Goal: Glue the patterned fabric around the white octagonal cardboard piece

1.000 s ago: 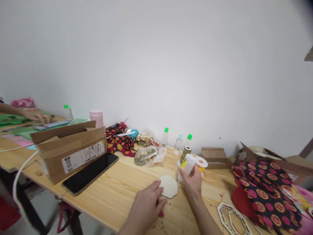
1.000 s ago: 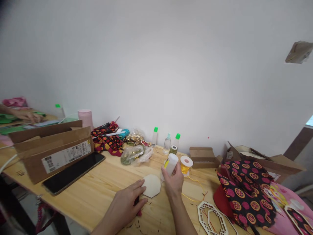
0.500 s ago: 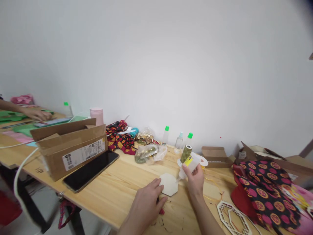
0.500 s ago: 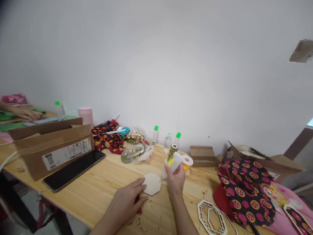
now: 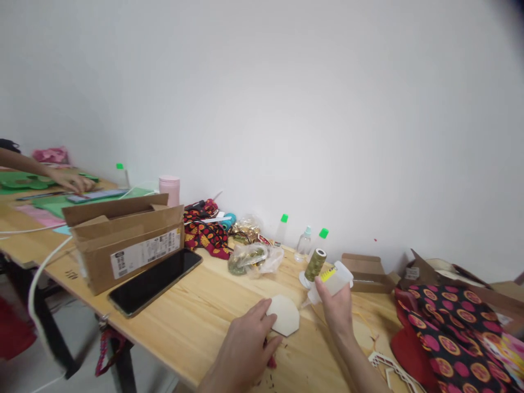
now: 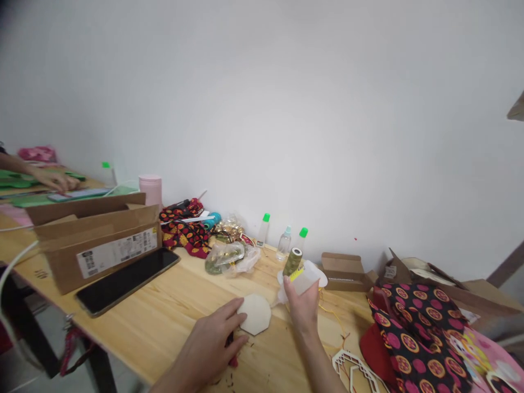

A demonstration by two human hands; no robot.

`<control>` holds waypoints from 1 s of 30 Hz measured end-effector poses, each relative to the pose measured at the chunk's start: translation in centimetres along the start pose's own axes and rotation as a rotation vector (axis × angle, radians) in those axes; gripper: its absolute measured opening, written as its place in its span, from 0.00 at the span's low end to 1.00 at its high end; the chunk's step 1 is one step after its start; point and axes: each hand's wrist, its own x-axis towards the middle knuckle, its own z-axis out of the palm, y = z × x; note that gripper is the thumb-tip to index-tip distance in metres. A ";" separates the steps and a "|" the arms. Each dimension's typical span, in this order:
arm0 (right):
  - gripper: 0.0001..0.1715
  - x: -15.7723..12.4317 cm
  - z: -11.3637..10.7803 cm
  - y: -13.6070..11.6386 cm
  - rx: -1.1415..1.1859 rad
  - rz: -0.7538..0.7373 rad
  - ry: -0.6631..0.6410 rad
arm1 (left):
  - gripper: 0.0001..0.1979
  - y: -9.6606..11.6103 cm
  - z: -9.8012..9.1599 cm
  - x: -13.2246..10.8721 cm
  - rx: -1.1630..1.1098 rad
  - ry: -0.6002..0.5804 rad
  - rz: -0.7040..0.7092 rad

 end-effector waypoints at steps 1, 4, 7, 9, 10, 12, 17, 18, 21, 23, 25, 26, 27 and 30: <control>0.33 -0.3 -0.2 0.3 0.009 0.010 0.016 | 0.13 0.0 0.0 0.0 -0.002 -0.003 0.003; 0.33 -0.8 -0.6 0.9 0.034 0.040 0.072 | 0.12 0.0 0.1 0.1 -0.012 -0.011 0.008; 0.34 -1.0 -0.6 1.1 0.051 0.055 0.052 | 0.12 0.0 0.3 0.1 -0.015 -0.009 0.009; 0.34 -1.1 -0.4 1.3 0.026 0.021 0.016 | 0.13 0.0 0.3 0.1 -0.013 -0.010 0.008; 0.35 -1.2 -0.3 1.4 -0.003 -0.016 0.006 | 0.13 0.0 0.3 0.1 -0.008 -0.012 0.007; 0.34 -1.3 -0.1 1.6 -0.078 -0.100 0.002 | 0.13 0.0 0.4 0.1 0.003 -0.019 0.004; 0.29 -1.4 0.1 1.7 -0.191 -0.144 -0.064 | 0.13 0.0 0.5 0.0 0.022 -0.034 0.010; 0.29 -1.4 0.1 1.7 -0.196 -0.144 -0.069 | 0.13 0.0 0.4 0.0 0.024 -0.035 0.014; 0.28 -1.3 0.0 1.6 -0.203 -0.167 -0.072 | 0.13 0.0 0.3 0.0 0.029 -0.039 0.019; 0.29 -1.2 0.0 1.7 -0.207 -0.191 -0.076 | 0.13 0.0 0.2 0.1 0.032 -0.039 0.017; 0.30 -1.2 -0.1 1.7 -0.218 -0.193 -0.081 | 0.13 0.1 0.1 0.1 0.033 -0.036 0.018; 0.30 -1.2 -0.1 1.7 -0.226 -0.184 -0.088 | 0.13 0.1 0.1 0.1 0.032 -0.035 0.021; 0.30 -1.2 0.0 1.7 -0.234 -0.172 -0.093 | 0.13 0.1 0.1 0.1 0.031 -0.033 0.023; 0.28 -1.2 0.0 1.5 -0.241 -0.163 -0.103 | 0.13 0.1 0.2 0.0 0.034 -0.029 0.026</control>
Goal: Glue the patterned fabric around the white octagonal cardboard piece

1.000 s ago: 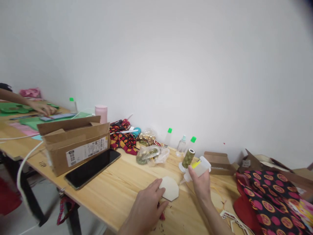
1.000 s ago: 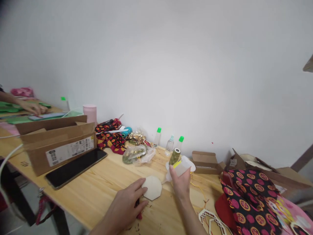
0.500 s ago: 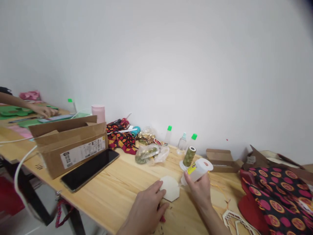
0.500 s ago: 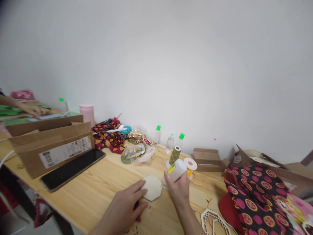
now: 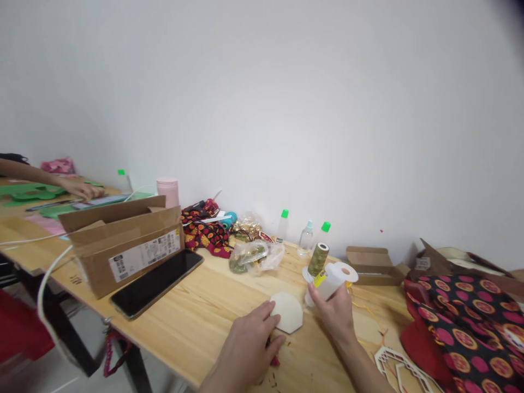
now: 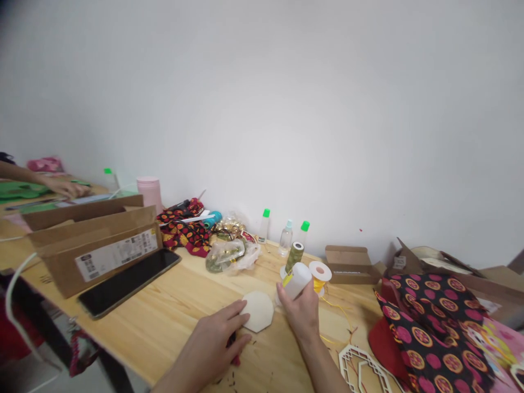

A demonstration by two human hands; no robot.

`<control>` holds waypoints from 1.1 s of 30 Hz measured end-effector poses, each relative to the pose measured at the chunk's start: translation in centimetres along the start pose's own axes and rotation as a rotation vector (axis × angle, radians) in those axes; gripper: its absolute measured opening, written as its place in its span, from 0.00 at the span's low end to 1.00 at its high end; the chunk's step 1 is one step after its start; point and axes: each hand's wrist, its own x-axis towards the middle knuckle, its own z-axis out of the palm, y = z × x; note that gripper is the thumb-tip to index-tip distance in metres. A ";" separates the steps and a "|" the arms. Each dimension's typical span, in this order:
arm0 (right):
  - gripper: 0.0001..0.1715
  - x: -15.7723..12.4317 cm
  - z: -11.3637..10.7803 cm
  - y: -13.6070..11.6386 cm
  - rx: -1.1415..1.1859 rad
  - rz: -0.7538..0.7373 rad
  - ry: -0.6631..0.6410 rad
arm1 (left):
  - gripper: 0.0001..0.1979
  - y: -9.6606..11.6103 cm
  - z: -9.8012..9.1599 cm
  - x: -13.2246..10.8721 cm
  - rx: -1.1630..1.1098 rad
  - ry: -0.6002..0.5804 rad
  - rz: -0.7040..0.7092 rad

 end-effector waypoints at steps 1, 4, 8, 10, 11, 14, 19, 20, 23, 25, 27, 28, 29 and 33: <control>0.28 0.0 0.0 -0.1 0.006 -0.011 0.001 | 0.13 0.0 0.0 0.0 0.004 0.000 0.000; 0.26 -0.1 -0.1 -0.3 0.017 -0.035 -0.003 | 0.13 0.0 0.0 0.0 0.012 -0.004 0.005; 0.22 -0.2 -0.2 -0.5 0.016 -0.030 -0.016 | 0.13 0.1 -0.2 0.1 0.026 -0.011 0.015; 0.21 -0.3 -0.1 -0.4 0.019 -0.030 -0.005 | 0.13 0.1 -0.2 0.2 0.038 -0.013 0.014; 0.21 -0.3 -0.1 -0.4 0.018 -0.031 0.005 | 0.13 0.1 -0.2 0.2 0.042 -0.014 0.014; 0.22 -0.3 0.0 -0.3 0.006 -0.035 0.026 | 0.13 0.1 -0.2 0.2 0.041 -0.016 0.019; 0.21 -0.3 0.0 -0.3 -0.003 -0.024 0.042 | 0.13 -0.1 -0.1 0.2 0.032 -0.019 0.020; 0.21 -0.3 -0.1 -0.3 -0.002 -0.028 0.045 | 0.13 -0.1 -0.1 0.2 0.031 -0.020 0.020; 0.22 -0.4 -0.1 -0.2 0.007 -0.034 0.037 | 0.14 -0.1 -0.1 0.2 0.027 -0.021 0.023; 0.22 -0.4 -0.1 -0.1 0.012 -0.028 0.032 | 0.14 0.0 -0.1 0.1 0.019 -0.020 0.022; 0.23 -0.4 0.0 0.1 0.016 -0.019 0.036 | 0.13 -0.1 -0.1 0.1 0.008 -0.018 0.019; 0.24 -0.4 0.0 0.3 0.019 -0.015 0.041 | 0.13 -0.1 0.0 0.1 0.003 -0.019 0.019; 0.25 -0.4 0.0 0.4 0.028 -0.013 0.051 | 0.13 -0.1 0.0 0.1 0.000 -0.021 0.019; 0.29 -0.3 0.0 0.6 0.109 0.030 0.102 | 0.15 -0.2 0.1 0.1 -0.003 -0.027 0.015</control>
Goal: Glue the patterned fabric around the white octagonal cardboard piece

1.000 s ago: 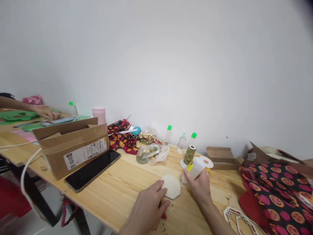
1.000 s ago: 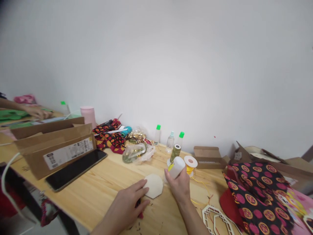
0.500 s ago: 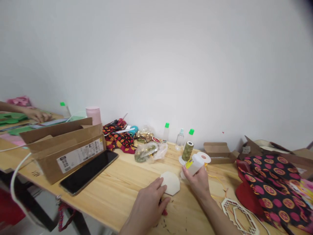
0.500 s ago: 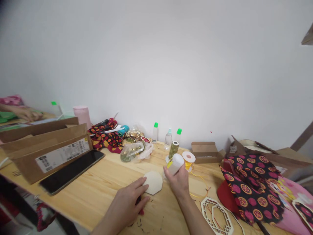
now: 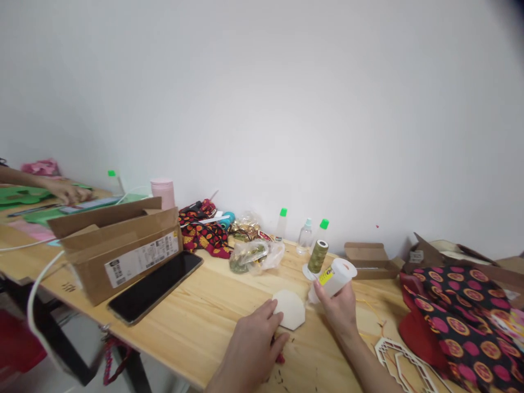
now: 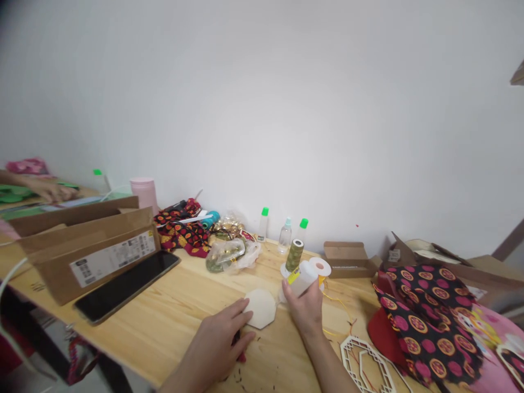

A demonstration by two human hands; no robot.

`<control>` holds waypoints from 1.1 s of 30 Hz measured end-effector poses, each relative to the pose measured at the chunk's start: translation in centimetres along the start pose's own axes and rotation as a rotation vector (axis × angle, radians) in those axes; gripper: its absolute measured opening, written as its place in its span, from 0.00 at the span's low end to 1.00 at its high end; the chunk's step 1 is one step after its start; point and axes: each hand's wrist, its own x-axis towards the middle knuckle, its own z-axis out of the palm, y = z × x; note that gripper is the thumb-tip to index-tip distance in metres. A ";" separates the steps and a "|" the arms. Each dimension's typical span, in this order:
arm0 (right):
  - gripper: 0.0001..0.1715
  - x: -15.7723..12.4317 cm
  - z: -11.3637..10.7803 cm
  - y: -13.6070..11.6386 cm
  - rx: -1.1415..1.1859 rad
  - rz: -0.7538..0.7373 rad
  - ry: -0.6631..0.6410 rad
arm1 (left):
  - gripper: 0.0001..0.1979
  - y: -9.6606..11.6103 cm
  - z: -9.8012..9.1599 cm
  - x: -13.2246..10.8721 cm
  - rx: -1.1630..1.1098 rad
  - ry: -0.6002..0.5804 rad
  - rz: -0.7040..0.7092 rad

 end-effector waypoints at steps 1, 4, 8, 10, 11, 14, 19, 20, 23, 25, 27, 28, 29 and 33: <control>0.30 0.0 0.0 0.0 0.011 0.018 0.005 | 0.15 0.0 0.0 0.0 -0.002 0.002 0.000; 0.32 0.0 -0.1 -0.3 0.006 0.035 0.002 | 0.14 0.1 -0.1 0.0 -0.007 0.017 0.001; 0.31 -0.1 -0.1 -0.6 0.037 0.014 -0.005 | 0.13 0.2 -0.3 -0.1 -0.010 0.031 -0.004; 0.29 -0.1 -0.1 -0.7 0.054 0.011 -0.015 | 0.12 0.2 -0.3 -0.1 -0.015 0.038 -0.008; 0.28 -0.1 -0.1 -0.7 0.056 0.011 -0.018 | 0.12 0.2 -0.3 -0.1 -0.020 0.042 -0.010; 0.28 -0.1 0.0 -0.6 0.048 0.009 -0.023 | 0.12 0.3 -0.4 -0.1 -0.029 0.054 -0.011; 0.30 0.0 0.0 -0.7 0.014 0.014 -0.013 | 0.10 0.4 -0.5 -0.3 -0.034 0.081 -0.003; 0.29 -0.1 0.0 -0.8 0.006 0.018 -0.010 | 0.10 0.4 -0.6 -0.3 -0.034 0.084 -0.001; 0.27 -0.1 0.0 -1.1 0.002 0.028 0.005 | 0.09 0.4 -0.6 -0.3 -0.031 0.083 0.005; 0.26 -0.1 0.0 -1.2 0.011 0.030 0.017 | 0.08 0.3 -0.6 -0.3 -0.031 0.082 0.004; 0.27 -0.2 0.0 -1.2 0.012 0.034 0.013 | 0.09 0.3 -0.6 -0.3 -0.031 0.083 -0.005; 0.27 -0.2 0.0 -1.2 0.008 0.035 0.008 | 0.09 0.3 -0.5 -0.2 -0.031 0.083 -0.010; 0.28 -0.1 0.0 -1.2 0.002 0.037 -0.001 | 0.09 0.3 -0.5 -0.2 -0.032 0.084 -0.014; 0.27 -0.1 0.0 -1.3 0.003 0.031 -0.003 | 0.09 0.4 -0.5 -0.3 -0.036 0.091 -0.017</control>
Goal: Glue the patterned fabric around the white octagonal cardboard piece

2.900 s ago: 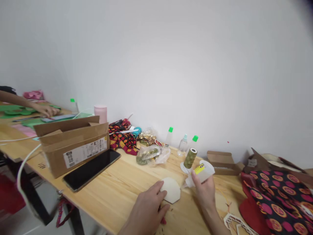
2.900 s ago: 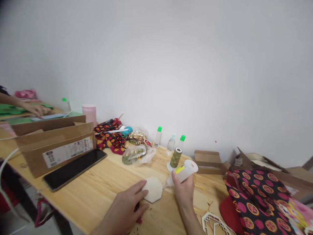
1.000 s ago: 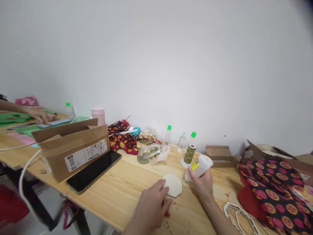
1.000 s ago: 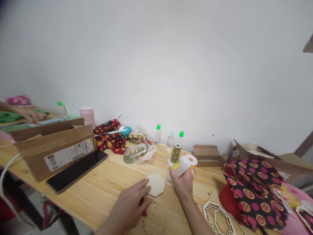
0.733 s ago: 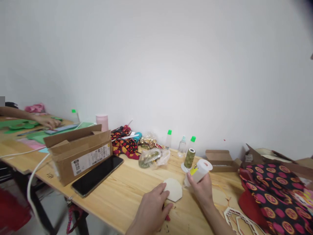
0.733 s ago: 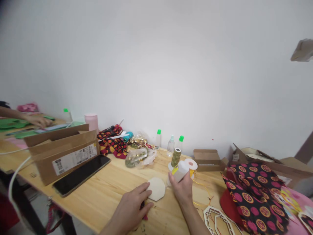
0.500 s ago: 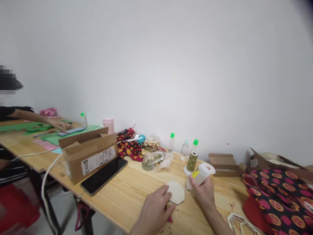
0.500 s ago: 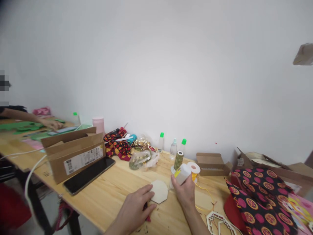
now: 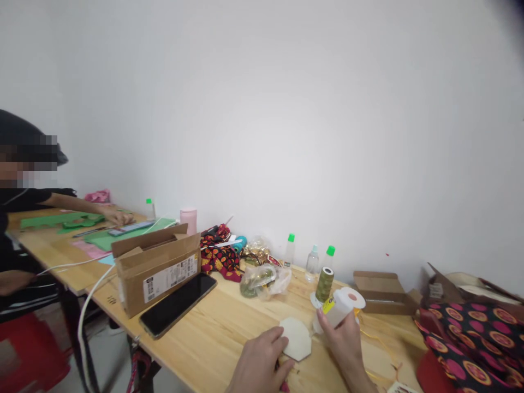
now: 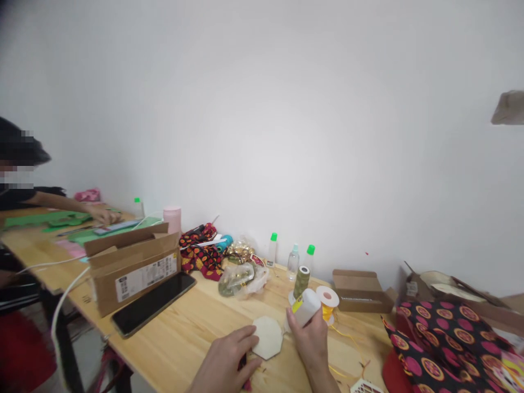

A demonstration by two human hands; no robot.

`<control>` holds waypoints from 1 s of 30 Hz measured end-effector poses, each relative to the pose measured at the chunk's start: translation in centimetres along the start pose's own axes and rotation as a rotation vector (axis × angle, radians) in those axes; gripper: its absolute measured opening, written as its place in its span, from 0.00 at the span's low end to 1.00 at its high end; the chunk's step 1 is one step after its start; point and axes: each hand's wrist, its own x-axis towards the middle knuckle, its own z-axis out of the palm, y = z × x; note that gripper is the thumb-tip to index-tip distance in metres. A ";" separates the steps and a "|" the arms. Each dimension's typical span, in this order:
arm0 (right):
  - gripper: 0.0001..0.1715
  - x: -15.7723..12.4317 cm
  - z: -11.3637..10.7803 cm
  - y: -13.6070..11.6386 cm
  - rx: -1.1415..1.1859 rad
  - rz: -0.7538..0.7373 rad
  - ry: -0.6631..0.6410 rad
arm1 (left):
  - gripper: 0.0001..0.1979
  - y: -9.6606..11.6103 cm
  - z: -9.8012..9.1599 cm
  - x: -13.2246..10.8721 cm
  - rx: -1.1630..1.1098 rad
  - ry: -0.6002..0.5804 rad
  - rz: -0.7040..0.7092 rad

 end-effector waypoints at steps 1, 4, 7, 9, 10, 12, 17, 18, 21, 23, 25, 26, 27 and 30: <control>0.27 0.0 0.0 0.0 0.006 0.001 0.004 | 0.09 0.0 0.0 0.0 0.002 0.000 0.002; 0.25 0.1 0.1 0.1 0.019 0.023 -0.004 | 0.10 0.0 0.0 0.0 0.015 -0.017 0.005; 0.24 0.1 0.3 0.6 0.036 0.015 -0.014 | 0.12 -0.2 0.1 0.1 0.031 -0.044 -0.004; 0.24 0.0 0.3 0.9 0.045 0.003 0.001 | 0.12 -0.3 0.1 0.1 0.035 -0.053 -0.001; 0.24 0.0 0.3 0.9 0.046 0.003 0.009 | 0.12 -0.3 0.1 0.2 0.034 -0.056 0.004; 0.24 -0.1 0.3 0.9 0.049 0.003 0.012 | 0.12 -0.4 0.2 0.3 0.033 -0.058 0.008; 0.27 -0.2 0.2 0.6 -0.002 0.058 0.028 | 0.12 -0.9 0.7 0.3 0.033 -0.081 0.005; 0.27 -0.2 0.3 0.7 -0.012 0.070 0.035 | 0.12 -0.9 0.8 0.3 0.025 -0.076 0.010; 0.29 -0.1 0.4 1.0 0.005 0.060 0.036 | 0.11 -1.0 1.0 0.2 -0.011 -0.040 0.011; 0.29 0.0 0.5 1.1 0.019 0.056 0.004 | 0.10 -0.9 1.0 0.1 -0.028 -0.030 0.000; 0.27 0.0 0.5 0.8 0.008 0.065 -0.028 | 0.10 -0.8 0.8 0.0 -0.037 -0.030 -0.008; 0.26 0.0 0.4 0.6 -0.004 0.067 -0.037 | 0.10 -0.7 0.8 0.0 -0.039 -0.030 -0.012; 0.26 -0.1 0.4 0.4 -0.016 0.060 -0.040 | 0.09 -0.7 0.7 -0.1 -0.041 -0.031 -0.013; 0.25 -0.2 0.4 -0.2 -0.055 0.040 -0.041 | 0.09 -0.6 0.4 -0.1 -0.040 -0.043 -0.011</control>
